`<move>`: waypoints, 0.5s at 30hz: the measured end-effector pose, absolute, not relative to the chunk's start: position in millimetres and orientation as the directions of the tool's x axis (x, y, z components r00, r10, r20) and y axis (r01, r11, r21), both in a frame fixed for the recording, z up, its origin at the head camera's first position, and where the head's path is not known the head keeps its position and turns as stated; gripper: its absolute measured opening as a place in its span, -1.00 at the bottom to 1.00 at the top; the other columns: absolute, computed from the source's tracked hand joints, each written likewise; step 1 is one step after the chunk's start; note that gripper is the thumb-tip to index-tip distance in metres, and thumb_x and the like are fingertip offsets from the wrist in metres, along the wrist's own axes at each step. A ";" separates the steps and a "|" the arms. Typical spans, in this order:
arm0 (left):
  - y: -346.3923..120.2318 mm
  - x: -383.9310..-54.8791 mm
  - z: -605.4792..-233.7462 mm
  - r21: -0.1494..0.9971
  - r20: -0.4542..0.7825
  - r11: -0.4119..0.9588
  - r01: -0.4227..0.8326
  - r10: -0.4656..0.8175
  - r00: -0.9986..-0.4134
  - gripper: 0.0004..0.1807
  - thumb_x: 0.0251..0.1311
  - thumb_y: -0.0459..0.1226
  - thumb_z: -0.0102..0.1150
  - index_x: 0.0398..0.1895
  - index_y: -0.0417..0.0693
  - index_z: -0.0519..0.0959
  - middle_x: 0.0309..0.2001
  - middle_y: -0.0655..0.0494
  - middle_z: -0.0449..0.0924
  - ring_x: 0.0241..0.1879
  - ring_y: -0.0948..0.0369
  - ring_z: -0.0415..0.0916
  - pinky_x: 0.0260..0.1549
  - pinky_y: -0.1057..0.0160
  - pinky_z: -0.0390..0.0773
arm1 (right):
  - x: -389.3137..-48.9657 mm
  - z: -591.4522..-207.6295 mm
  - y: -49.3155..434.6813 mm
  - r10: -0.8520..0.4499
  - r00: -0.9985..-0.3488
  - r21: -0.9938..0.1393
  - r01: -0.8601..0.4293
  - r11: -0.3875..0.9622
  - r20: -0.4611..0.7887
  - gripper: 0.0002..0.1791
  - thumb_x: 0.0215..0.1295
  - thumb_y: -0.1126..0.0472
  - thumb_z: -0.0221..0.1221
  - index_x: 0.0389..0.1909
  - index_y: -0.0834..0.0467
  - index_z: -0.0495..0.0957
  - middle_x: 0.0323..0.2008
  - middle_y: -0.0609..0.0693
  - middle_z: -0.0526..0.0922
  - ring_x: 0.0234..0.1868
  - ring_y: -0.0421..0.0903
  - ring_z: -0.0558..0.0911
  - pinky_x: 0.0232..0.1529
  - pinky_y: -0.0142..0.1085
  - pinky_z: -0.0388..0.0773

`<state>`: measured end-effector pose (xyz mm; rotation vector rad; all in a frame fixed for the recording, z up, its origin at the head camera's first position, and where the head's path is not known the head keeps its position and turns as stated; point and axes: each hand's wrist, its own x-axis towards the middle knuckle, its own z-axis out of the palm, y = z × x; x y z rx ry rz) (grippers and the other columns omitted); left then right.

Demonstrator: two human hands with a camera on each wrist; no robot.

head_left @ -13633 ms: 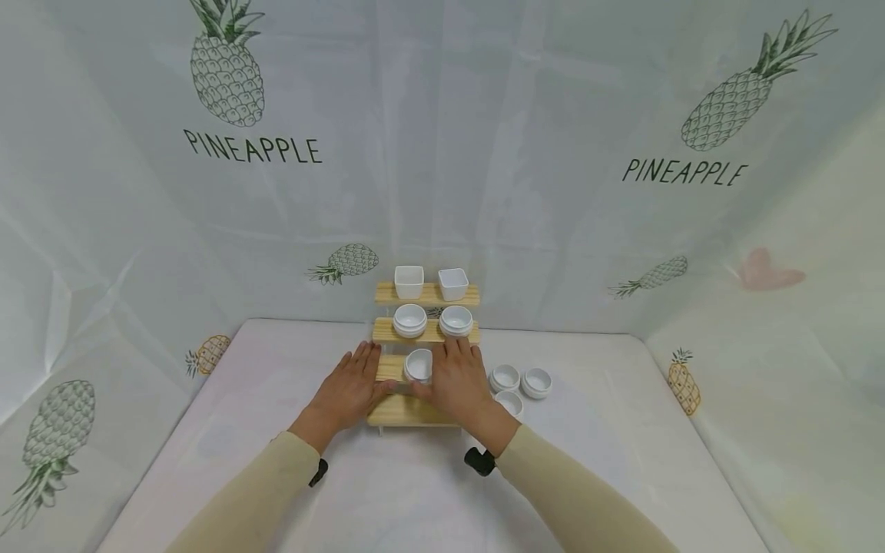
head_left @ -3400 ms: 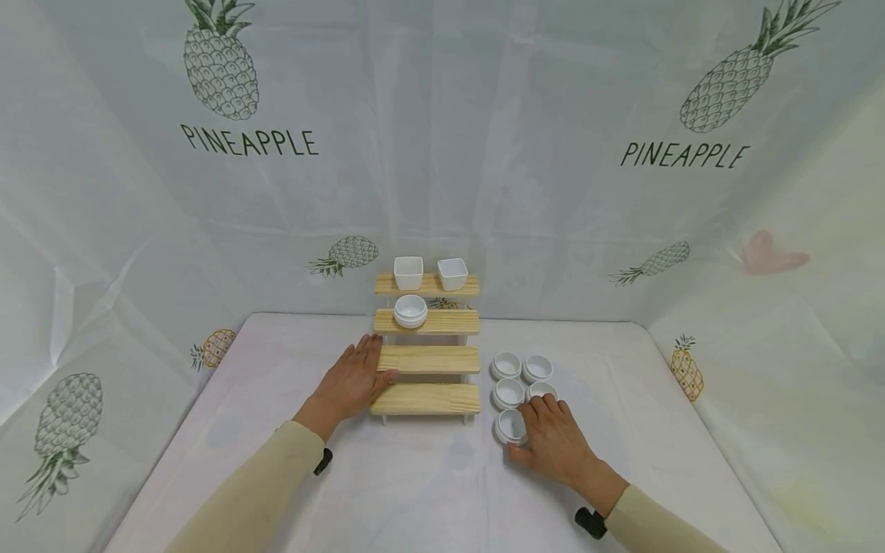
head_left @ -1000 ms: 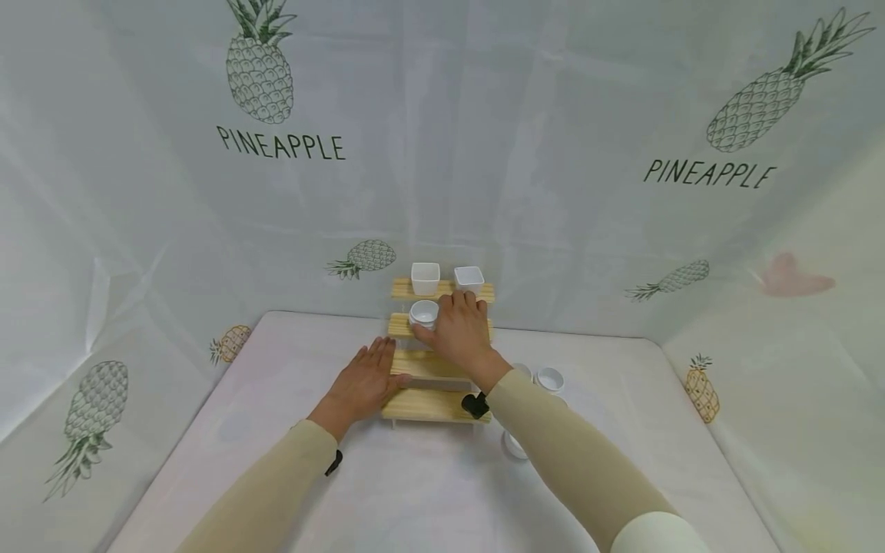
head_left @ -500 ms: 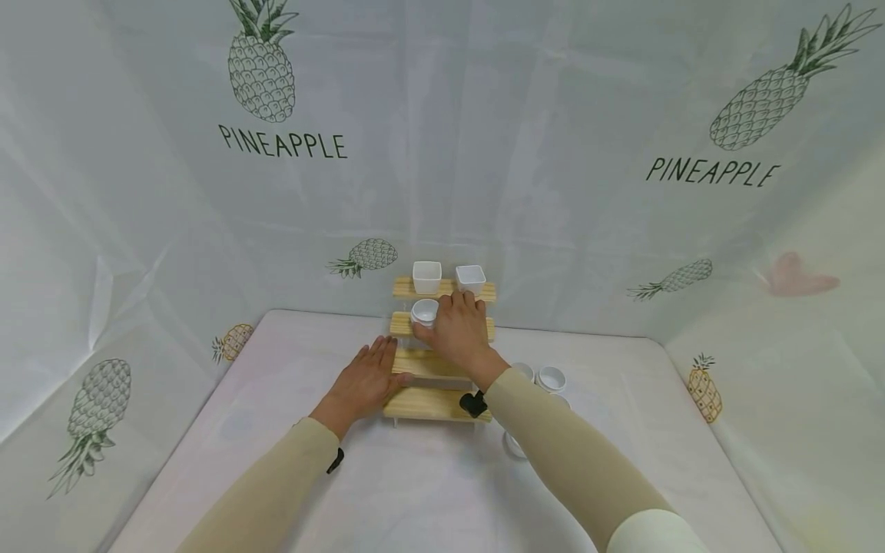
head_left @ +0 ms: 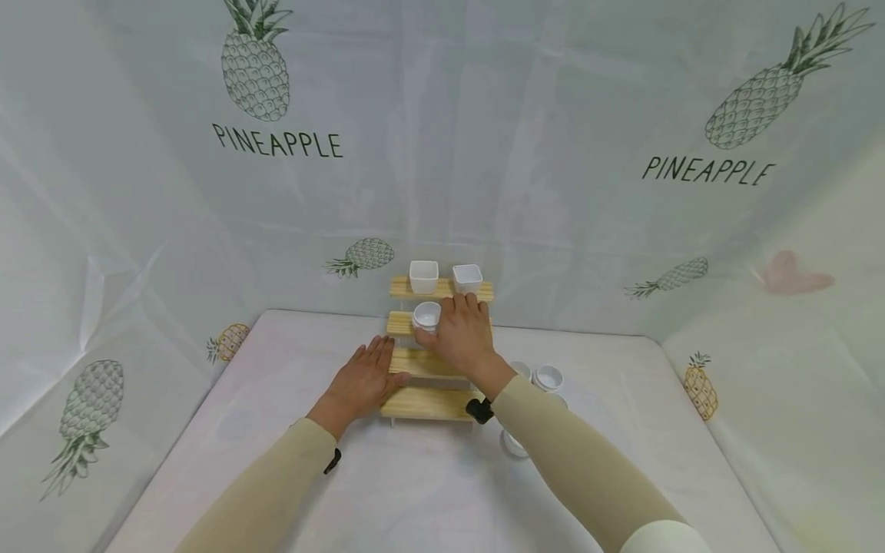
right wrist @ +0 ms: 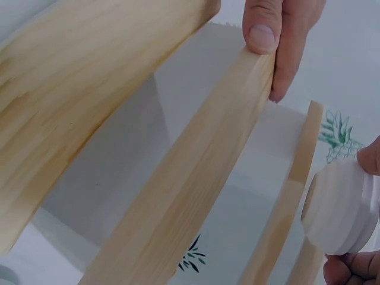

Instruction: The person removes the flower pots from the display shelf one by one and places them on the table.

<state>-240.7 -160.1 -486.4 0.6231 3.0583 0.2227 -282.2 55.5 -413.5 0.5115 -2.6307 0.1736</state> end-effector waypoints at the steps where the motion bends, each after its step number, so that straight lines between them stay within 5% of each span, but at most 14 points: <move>1: -160.0 -240.5 -486.0 0.145 0.015 0.911 0.386 0.388 -0.921 -0.04 0.64 0.25 -0.28 0.68 -0.36 -0.07 0.68 -0.27 0.00 0.69 -0.13 -0.09 0.64 -0.17 0.07 | -281.3 -413.7 56.9 -0.329 -0.820 -0.031 -0.387 0.921 0.469 -0.27 0.29 -0.41 0.22 -0.19 0.27 0.58 -0.29 0.11 0.56 -0.18 0.10 0.46 -0.17 -0.07 0.45; 7: -160.5 -241.1 -486.8 0.140 0.016 0.914 0.382 0.384 -0.923 -0.05 0.64 0.25 -0.30 0.69 -0.35 -0.07 0.68 -0.26 0.00 0.69 -0.13 -0.09 0.64 -0.17 0.06 | -275.2 -413.1 66.9 -0.349 -0.764 -0.001 -0.416 0.910 0.542 -0.30 0.24 -0.38 0.28 -0.26 0.27 0.59 -0.35 0.11 0.55 -0.24 0.12 0.46 -0.23 -0.07 0.46; 15: -159.2 -241.3 -487.8 0.131 0.032 0.912 0.388 0.387 -0.921 -0.05 0.64 0.24 -0.29 0.68 -0.37 -0.05 0.67 -0.27 0.03 0.68 -0.14 -0.06 0.63 -0.18 0.09 | -268.2 -412.5 82.1 -0.351 -0.777 0.001 -0.411 0.912 0.522 -0.30 0.26 -0.39 0.30 -0.25 0.26 0.58 -0.35 0.11 0.53 -0.26 0.12 0.43 -0.25 -0.06 0.43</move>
